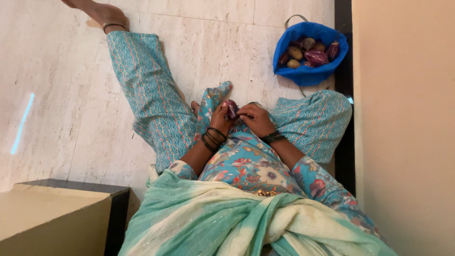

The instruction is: The person sits on the floor and peels small purple eggplants and potatoes using a small knife. They hold the vegetables in one hand and carefully remove the skin with the other, placing the peeled items on the floor.

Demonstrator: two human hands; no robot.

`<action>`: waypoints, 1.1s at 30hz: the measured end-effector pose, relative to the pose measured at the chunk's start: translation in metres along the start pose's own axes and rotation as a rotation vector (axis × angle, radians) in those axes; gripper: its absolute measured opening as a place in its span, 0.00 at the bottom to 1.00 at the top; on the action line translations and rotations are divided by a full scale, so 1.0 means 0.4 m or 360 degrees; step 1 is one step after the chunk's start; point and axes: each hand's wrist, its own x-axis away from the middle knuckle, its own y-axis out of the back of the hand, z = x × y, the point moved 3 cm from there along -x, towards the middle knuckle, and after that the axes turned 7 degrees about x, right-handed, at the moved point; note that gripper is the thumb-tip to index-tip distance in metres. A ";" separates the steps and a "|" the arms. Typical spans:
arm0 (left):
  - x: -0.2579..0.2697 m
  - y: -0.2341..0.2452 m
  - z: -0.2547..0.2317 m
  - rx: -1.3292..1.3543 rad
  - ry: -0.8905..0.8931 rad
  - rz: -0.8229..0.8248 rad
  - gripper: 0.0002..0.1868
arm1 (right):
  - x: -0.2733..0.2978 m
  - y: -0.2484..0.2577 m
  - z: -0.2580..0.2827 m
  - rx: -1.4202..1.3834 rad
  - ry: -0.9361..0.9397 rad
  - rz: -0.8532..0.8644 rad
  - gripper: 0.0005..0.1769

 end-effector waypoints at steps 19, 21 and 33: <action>-0.006 -0.001 0.025 -0.0247 -0.0018 0.0145 0.20 | 0.004 0.009 -0.054 -0.0163 -0.0246 -0.0166 0.09; -0.025 0.014 0.017 -0.0089 -0.0037 -0.0047 0.20 | 0.006 0.007 -0.024 0.0016 0.0018 -0.0026 0.10; 0.003 -0.028 0.019 -0.0483 0.0154 0.0252 0.24 | 0.004 0.013 -0.058 -0.0254 -0.0333 -0.0238 0.08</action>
